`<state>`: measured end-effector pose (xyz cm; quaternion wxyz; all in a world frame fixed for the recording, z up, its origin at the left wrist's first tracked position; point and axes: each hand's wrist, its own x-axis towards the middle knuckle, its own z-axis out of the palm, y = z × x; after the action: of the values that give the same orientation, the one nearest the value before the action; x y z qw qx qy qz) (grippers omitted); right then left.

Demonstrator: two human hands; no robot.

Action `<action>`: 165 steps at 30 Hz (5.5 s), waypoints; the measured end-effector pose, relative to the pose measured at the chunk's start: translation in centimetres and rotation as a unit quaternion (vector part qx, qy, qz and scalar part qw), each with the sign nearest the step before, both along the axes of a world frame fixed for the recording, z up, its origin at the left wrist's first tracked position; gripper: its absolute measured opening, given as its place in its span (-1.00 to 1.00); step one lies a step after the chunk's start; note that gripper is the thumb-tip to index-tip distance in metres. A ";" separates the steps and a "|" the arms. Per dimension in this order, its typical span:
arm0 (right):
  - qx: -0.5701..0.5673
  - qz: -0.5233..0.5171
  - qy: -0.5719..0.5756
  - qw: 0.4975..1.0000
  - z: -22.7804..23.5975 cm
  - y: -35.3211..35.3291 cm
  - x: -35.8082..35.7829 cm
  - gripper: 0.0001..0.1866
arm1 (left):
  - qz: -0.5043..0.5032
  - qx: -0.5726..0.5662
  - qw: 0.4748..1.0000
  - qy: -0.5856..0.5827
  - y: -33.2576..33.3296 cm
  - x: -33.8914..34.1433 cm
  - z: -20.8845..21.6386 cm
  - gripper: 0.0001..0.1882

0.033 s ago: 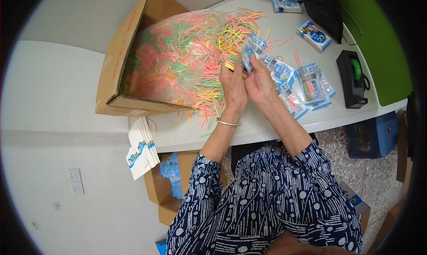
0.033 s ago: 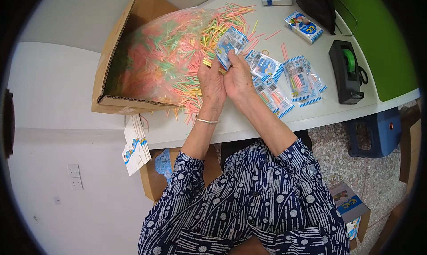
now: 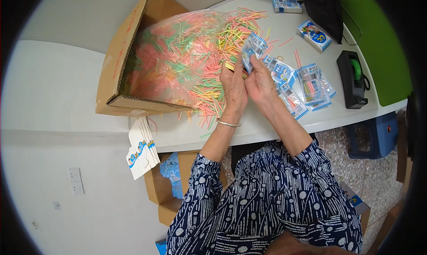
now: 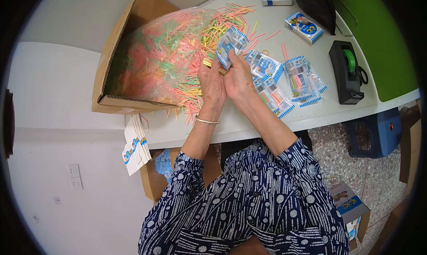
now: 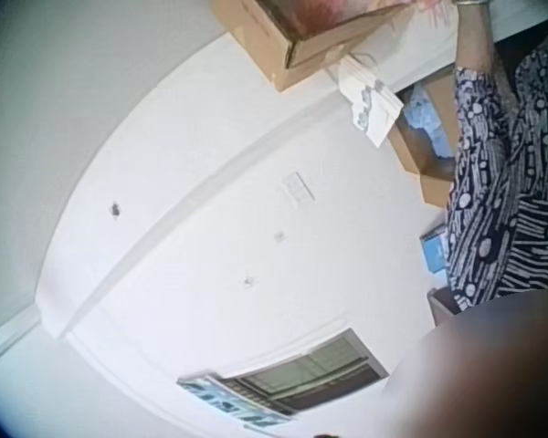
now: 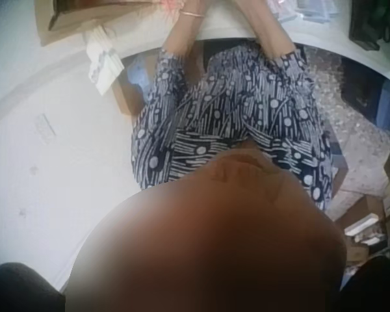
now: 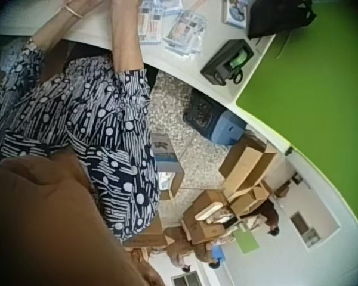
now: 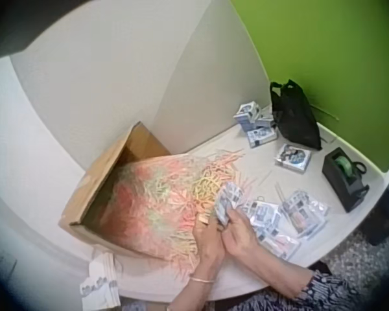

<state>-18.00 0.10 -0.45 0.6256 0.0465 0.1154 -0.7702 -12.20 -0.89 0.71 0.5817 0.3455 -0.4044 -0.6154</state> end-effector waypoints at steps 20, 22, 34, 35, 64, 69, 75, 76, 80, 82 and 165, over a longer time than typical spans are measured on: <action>-0.018 0.092 0.490 0.867 0.5 2.2 -6.6 -0.82 | 0.035 -0.132 0.933 -0.333 -4.7 6.3 1.0 -0.58; -0.019 0.110 0.504 0.856 1.2 2.8 -6.7 -0.82 | 0.004 -0.142 0.950 -0.277 -5.2 6.7 1.0 -0.58; -0.049 0.229 0.595 0.769 2.0 4.2 -8.1 -0.75 | -0.136 -0.148 0.976 -0.079 -1.6 3.5 7.6 -0.55; -0.050 0.235 0.595 0.767 1.8 4.2 -8.1 -0.75 | -0.137 -0.147 0.976 -0.079 -1.3 3.4 7.6 -0.55; -0.043 0.145 0.581 0.800 1.3 4.6 -9.8 -0.78 | -0.058 -0.229 0.819 -0.523 -2.1 8.9 3.3 -0.71; -0.041 0.143 0.566 0.811 1.8 4.6 -10.4 -0.77 | -0.022 -0.362 0.625 -0.692 -0.8 9.1 0.3 -0.79; -0.030 0.124 0.577 0.807 1.2 4.5 -10.3 -0.72 | 0.041 -0.376 0.578 -0.724 -2.0 7.6 -2.0 -0.81; -0.022 0.127 0.566 0.814 1.4 4.5 -10.0 -0.74 | 0.056 -0.379 0.578 -0.720 -2.4 7.8 -2.4 -0.83; -0.014 0.131 0.556 0.821 1.4 4.4 -10.3 -0.77 | 0.038 -0.344 0.621 -0.704 -3.2 8.0 -2.7 -0.83; -0.018 0.137 0.562 0.816 1.8 4.6 -10.2 -0.78 | 0.047 -0.341 0.688 -0.639 -3.6 8.8 -2.2 -0.84; -0.093 0.279 0.713 0.637 1.7 7.0 -12.0 -0.69 | -0.233 -0.114 0.928 -0.268 3.3 2.5 2.4 -0.68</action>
<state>-29.97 7.09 1.30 0.5352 -0.6097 0.4607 -0.3599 -9.72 2.45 3.07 0.3276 0.3250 -0.6817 -0.5677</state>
